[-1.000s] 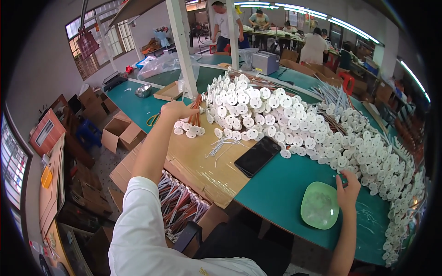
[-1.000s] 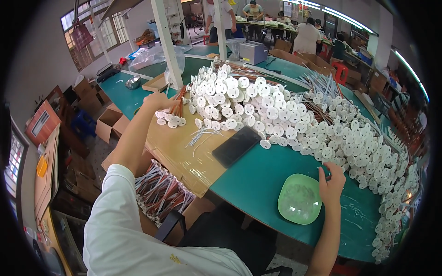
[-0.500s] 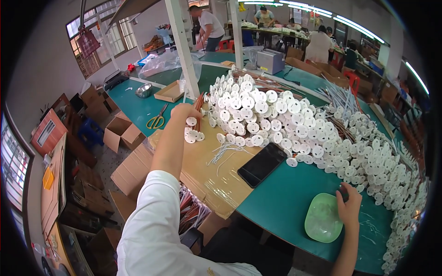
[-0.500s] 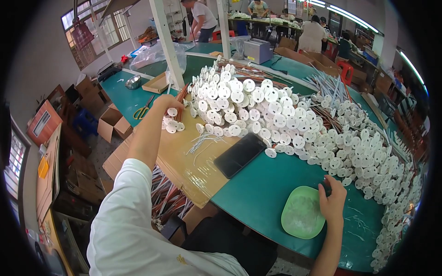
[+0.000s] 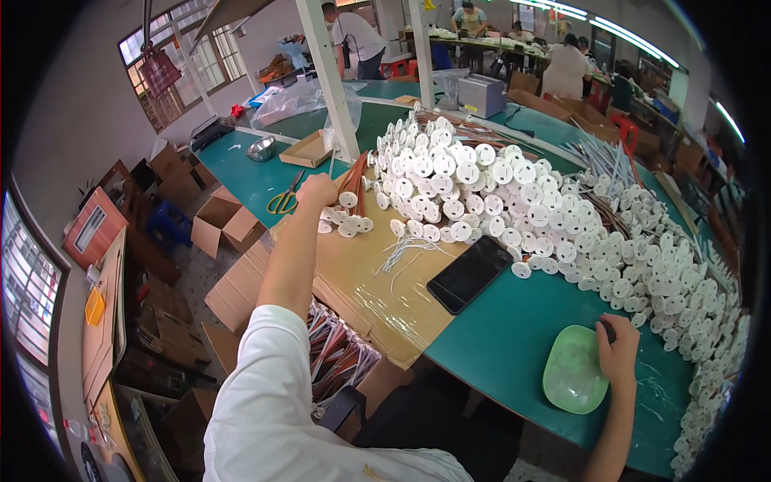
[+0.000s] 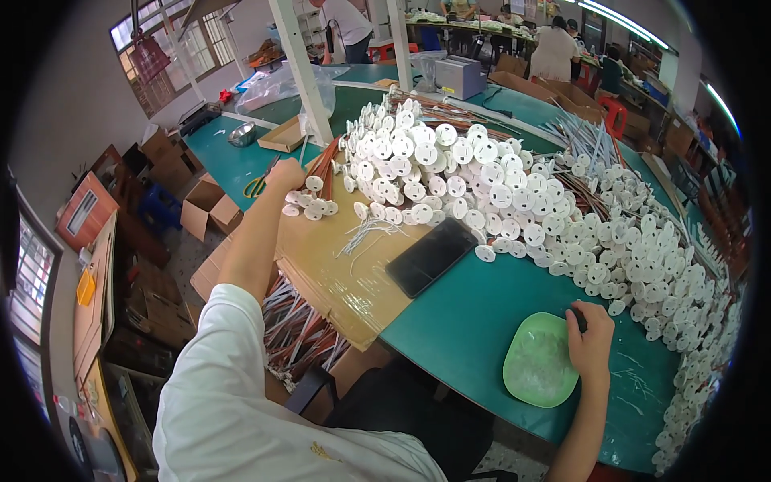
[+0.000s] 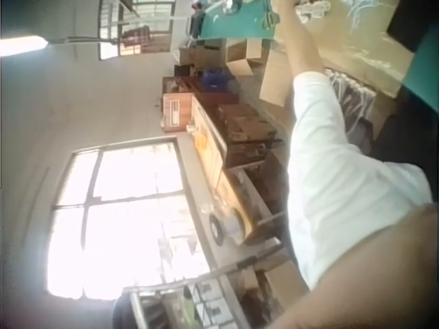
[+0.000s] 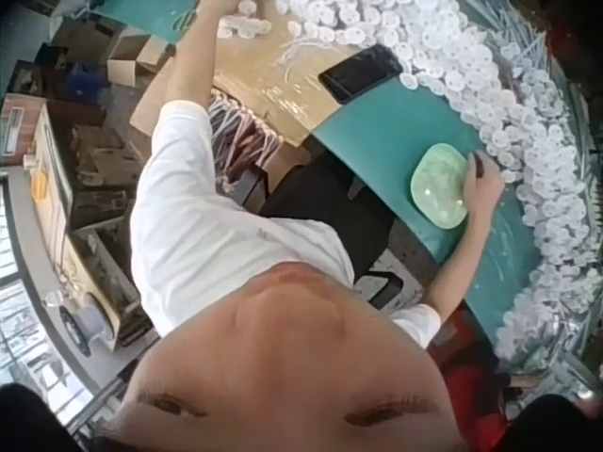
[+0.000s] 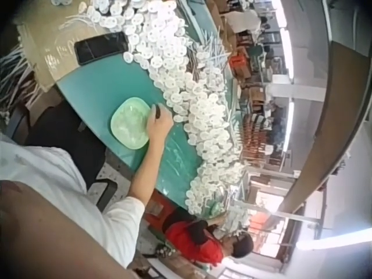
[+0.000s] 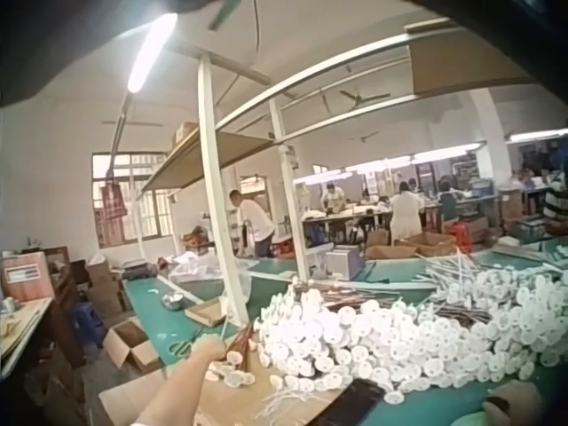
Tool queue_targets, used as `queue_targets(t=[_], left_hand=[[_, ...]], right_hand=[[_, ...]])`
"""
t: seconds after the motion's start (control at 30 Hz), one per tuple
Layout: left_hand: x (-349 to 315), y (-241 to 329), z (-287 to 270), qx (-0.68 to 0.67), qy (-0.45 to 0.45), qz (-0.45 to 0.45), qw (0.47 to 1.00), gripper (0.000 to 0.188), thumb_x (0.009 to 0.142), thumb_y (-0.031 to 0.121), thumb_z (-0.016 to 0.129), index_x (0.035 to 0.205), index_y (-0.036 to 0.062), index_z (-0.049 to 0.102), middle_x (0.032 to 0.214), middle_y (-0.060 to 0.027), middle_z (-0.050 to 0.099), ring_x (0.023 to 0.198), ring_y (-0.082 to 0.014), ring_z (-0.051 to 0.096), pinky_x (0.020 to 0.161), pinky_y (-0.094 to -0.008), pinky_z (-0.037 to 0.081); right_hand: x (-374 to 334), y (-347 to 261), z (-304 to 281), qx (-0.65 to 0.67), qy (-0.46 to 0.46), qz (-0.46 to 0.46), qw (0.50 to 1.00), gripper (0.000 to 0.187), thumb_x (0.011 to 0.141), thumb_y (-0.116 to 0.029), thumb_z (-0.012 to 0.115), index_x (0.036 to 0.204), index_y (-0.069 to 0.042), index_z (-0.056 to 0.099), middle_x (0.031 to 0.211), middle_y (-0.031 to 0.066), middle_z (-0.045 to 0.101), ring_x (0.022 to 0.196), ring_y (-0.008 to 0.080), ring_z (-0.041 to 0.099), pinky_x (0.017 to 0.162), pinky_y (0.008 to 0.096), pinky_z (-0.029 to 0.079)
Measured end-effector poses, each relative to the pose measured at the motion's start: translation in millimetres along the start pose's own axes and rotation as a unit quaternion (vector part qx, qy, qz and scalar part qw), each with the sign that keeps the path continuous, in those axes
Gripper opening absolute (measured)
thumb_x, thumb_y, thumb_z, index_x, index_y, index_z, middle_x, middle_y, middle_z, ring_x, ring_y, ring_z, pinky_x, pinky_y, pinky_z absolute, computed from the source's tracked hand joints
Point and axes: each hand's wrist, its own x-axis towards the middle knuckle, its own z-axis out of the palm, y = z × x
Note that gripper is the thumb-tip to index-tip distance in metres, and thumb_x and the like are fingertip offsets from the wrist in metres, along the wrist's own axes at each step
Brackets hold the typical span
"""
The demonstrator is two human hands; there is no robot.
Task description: Assembling decorative floral light strings by attaching white flower-shaped plastic components to a central plastic rod.
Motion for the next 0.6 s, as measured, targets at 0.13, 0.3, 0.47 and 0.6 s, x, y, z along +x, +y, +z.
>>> queue_targets(t=[0.13,0.3,0.47,0.6], left_hand=[[-22,-1,-22,0.033,-0.008,0.017,0.999,0.032,0.089,0.018,0.056,0.116,0.0052,0.068,0.125,-0.0182,0.063,0.115,-0.0341,0.062,0.092,-0.044,0.052],[-32,6,-30,0.1,0.021,0.123,0.987,0.027,0.089,0.018,0.056,0.108,0.0047,0.07,0.117,-0.0183,0.067,0.109,-0.0345,0.065,0.09,-0.044,0.053],[-4,21,-11,0.132,-0.03,0.136,0.981,0.029,0.088,0.016,0.057,0.112,0.0058,0.07,0.121,-0.0178,0.066,0.112,-0.0345,0.064,0.091,-0.0437,0.053],[18,30,2,0.152,-0.042,0.121,0.98,0.037,0.089,0.02,0.055,0.121,0.0078,0.066,0.128,-0.0171,0.062,0.118,-0.0332,0.061,0.096,-0.0442,0.05]], right_hand=[[2,-2,-2,-0.007,-0.025,-0.008,1.0,0.01,0.083,-0.003,0.066,0.091,0.004,0.066,0.083,0.0159,0.066,0.066,0.0254,0.063,0.06,0.0335,0.048],[2,-4,-1,-0.003,-0.016,-0.023,1.0,0.009,0.084,-0.003,0.066,0.09,0.005,0.066,0.082,0.0165,0.066,0.066,0.0269,0.062,0.059,0.0345,0.047],[-2,-4,-3,0.005,-0.013,0.001,1.0,0.008,0.084,-0.003,0.066,0.088,0.004,0.066,0.08,0.0159,0.065,0.067,0.0282,0.06,0.06,0.0365,0.047],[1,-4,-9,-0.026,-0.022,-0.018,0.999,0.009,0.084,-0.003,0.066,0.088,0.004,0.067,0.082,0.0178,0.067,0.069,0.0301,0.064,0.062,0.036,0.049]])
